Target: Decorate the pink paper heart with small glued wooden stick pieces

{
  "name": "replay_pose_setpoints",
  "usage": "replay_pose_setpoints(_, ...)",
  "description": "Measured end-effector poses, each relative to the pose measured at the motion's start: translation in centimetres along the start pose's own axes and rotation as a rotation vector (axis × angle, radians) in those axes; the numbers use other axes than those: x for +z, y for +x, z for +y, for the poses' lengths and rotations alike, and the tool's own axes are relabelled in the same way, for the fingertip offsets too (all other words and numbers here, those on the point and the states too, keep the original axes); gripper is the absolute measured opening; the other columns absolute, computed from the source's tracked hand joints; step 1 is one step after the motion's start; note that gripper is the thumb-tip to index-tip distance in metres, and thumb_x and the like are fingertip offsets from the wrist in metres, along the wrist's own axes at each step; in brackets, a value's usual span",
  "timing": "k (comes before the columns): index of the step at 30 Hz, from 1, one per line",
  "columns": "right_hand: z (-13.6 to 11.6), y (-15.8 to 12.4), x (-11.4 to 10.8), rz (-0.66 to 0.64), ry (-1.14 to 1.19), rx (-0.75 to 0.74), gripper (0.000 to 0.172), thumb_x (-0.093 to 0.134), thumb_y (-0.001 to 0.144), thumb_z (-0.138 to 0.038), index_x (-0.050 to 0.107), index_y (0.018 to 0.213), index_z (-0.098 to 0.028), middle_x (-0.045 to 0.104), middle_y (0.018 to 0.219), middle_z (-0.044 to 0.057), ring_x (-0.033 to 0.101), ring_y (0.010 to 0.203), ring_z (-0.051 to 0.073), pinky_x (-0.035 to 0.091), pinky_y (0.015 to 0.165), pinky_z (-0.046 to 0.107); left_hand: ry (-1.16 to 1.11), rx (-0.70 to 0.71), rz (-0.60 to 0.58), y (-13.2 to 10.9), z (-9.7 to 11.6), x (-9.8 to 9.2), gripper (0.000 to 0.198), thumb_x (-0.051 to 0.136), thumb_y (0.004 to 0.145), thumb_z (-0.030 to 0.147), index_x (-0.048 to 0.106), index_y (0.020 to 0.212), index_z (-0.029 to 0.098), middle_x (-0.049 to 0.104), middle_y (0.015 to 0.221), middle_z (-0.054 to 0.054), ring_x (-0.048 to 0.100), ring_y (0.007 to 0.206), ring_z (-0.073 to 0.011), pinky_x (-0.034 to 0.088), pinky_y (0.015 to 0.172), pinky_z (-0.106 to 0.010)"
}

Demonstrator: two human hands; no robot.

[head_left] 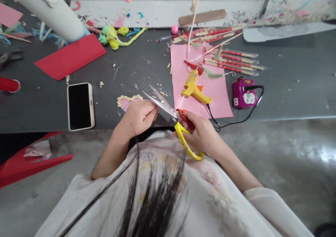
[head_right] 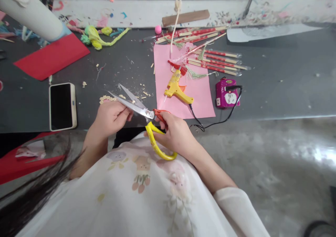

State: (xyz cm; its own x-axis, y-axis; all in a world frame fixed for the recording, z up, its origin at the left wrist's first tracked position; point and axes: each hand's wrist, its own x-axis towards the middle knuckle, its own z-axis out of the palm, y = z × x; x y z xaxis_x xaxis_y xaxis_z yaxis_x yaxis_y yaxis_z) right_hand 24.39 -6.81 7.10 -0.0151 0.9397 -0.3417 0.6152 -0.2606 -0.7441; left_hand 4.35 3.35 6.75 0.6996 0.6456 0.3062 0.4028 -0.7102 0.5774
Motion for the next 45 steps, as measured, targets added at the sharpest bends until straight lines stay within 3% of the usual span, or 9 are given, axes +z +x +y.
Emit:
replay_pose_setpoints(4, 0.1, 0.0, 0.0, 0.016, -0.017, 0.004, 0.039, 0.074, 0.070, -0.048, 0.047, 0.077, -0.021, 0.048, 0.067, -0.006, 0.037, 0.055, 0.008, 0.032, 0.053, 0.025, 0.039, -0.025, 0.013, -0.3, 0.0, 0.3, 0.040, 0.043, 0.096, 0.023, 0.055, 0.059, 0.018, 0.061, 0.058, 0.002, 0.054, 0.054, -0.0100, 0.039, 0.058, -0.023)
replay_pose_setpoints(6, 0.2, 0.1, 0.0, 0.029, -0.027, 0.014, 0.039, 0.074, 0.070, -0.048, 0.047, 0.077, -0.021, 0.048, 0.067, -0.006, 0.037, 0.055, 0.008, 0.031, 0.053, 0.025, 0.104, -0.021, 0.074, -0.5, -0.1, 0.7, 0.036, 0.046, 0.096, 0.027, 0.058, 0.063, 0.018, 0.064, 0.062, 0.001, 0.057, 0.058, -0.0113, 0.040, 0.059, -0.024)
replay_pose_setpoints(9, 0.2, 0.1, 0.2, 0.030, -0.020, 0.039, 0.038, 0.072, 0.071, -0.049, 0.047, 0.078, -0.022, 0.048, 0.068, -0.006, 0.038, 0.055, 0.009, 0.031, 0.053, 0.026, 0.215, 0.048, 0.194, -0.7, -0.4, 1.4, 0.032, 0.049, 0.095, 0.024, 0.061, 0.066, 0.018, 0.066, 0.064, -0.001, 0.058, 0.061, -0.0127, 0.041, 0.060, -0.025)
replay_pose_setpoints(12, 0.0, 0.2, 0.5, 0.009, 0.014, 0.071, 0.037, 0.071, 0.071, -0.049, 0.048, 0.083, -0.022, 0.051, 0.072, -0.004, 0.042, 0.058, 0.010, 0.035, 0.055, 0.027, 0.250, 0.136, 0.234, -0.6, -0.5, 1.7, 0.031, 0.049, 0.093, 0.016, 0.060, 0.064, 0.017, 0.065, 0.063, -0.002, 0.058, 0.060, -0.0127, 0.042, 0.060, -0.025)
replay_pose_setpoints(22, 0.4, -0.3, 0.5, 0.023, 0.016, 0.003, 0.045, 0.068, 0.073, -0.049, 0.051, 0.103, -0.020, 0.057, 0.086, 0.003, 0.055, 0.072, 0.017, 0.046, 0.067, 0.033, 0.066, 0.141, 0.116, -0.1, -0.6, 0.9, 0.036, 0.048, 0.093, 0.017, 0.059, 0.059, 0.019, 0.064, 0.058, 0.002, 0.059, 0.057, -0.0097, 0.042, 0.058, -0.021)
replay_pose_setpoints(32, 0.3, -0.3, 0.1, 0.018, -0.046, 0.017, 0.040, 0.068, 0.073, -0.052, 0.040, 0.078, -0.023, 0.054, 0.075, -0.002, 0.044, 0.060, 0.012, 0.037, 0.057, 0.028, 0.040, 0.126, 0.073, 0.0, -0.4, 0.6, 0.038, 0.047, 0.094, 0.019, 0.054, 0.057, 0.019, 0.061, 0.055, 0.002, 0.058, 0.056, -0.0101, 0.043, 0.058, -0.022)
replay_pose_setpoints(45, -0.2, -0.7, 0.2, 0.054, -0.058, 0.049, 0.043, 0.069, 0.071, -0.050, 0.035, 0.070, -0.024, 0.048, 0.065, -0.004, 0.043, 0.057, 0.011, 0.033, 0.055, 0.026, 0.068, 0.071, 0.036, -0.2, 0.2, 0.5, 0.041, 0.045, 0.096, 0.023, 0.054, 0.056, 0.019, 0.061, 0.055, 0.001, 0.059, 0.057, -0.0110, 0.046, 0.061, -0.022)
